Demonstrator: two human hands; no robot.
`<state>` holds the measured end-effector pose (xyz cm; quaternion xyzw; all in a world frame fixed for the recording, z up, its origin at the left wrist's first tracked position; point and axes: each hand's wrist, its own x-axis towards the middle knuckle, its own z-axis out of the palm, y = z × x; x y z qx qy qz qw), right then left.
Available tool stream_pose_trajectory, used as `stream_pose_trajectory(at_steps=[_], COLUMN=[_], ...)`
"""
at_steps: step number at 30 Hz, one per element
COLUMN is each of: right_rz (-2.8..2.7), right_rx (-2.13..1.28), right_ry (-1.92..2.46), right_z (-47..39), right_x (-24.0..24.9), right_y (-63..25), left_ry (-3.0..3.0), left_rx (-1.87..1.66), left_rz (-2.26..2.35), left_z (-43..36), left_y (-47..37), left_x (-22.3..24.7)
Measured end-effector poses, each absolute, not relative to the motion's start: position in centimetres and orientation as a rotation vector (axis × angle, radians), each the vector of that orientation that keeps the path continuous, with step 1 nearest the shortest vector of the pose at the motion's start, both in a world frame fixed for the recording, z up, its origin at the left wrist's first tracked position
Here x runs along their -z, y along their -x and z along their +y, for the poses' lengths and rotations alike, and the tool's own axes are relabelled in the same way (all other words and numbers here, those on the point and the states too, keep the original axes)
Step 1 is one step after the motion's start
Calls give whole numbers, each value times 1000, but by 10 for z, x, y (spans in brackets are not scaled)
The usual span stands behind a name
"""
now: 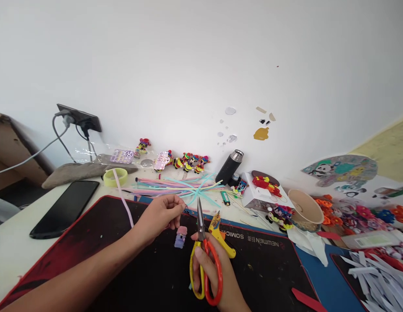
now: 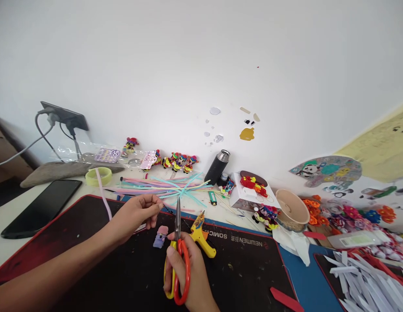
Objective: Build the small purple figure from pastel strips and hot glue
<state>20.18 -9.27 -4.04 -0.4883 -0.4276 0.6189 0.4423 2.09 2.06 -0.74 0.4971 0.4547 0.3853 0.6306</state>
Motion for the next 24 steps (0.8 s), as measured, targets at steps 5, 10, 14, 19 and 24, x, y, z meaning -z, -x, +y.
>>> stream_pose_trajectory(at_steps=[5,10,14,19,24], right_rz=[-1042,-1000,-936,-939,-904], right_rx=[-1618,-1716,-1789,-1724,-1689], right_ry=[1019,911,884,871,860], right_z=[-100,-106,-108,-110,-108], right_x=[38,32,38,47,47], right_y=[-197,-195,-187,-171,-164], left_ry=[-1144,-1220,-1307,-1451,-1577], left_rx=[-985,-1024,-1057,-1112,-1139], left_rz=[1013,1018,1040,1131,1168], left_z=[20,17,14,9,4], left_y=[-20,-19,-21,-21,-24], left_x=[14,15,13,12,17])
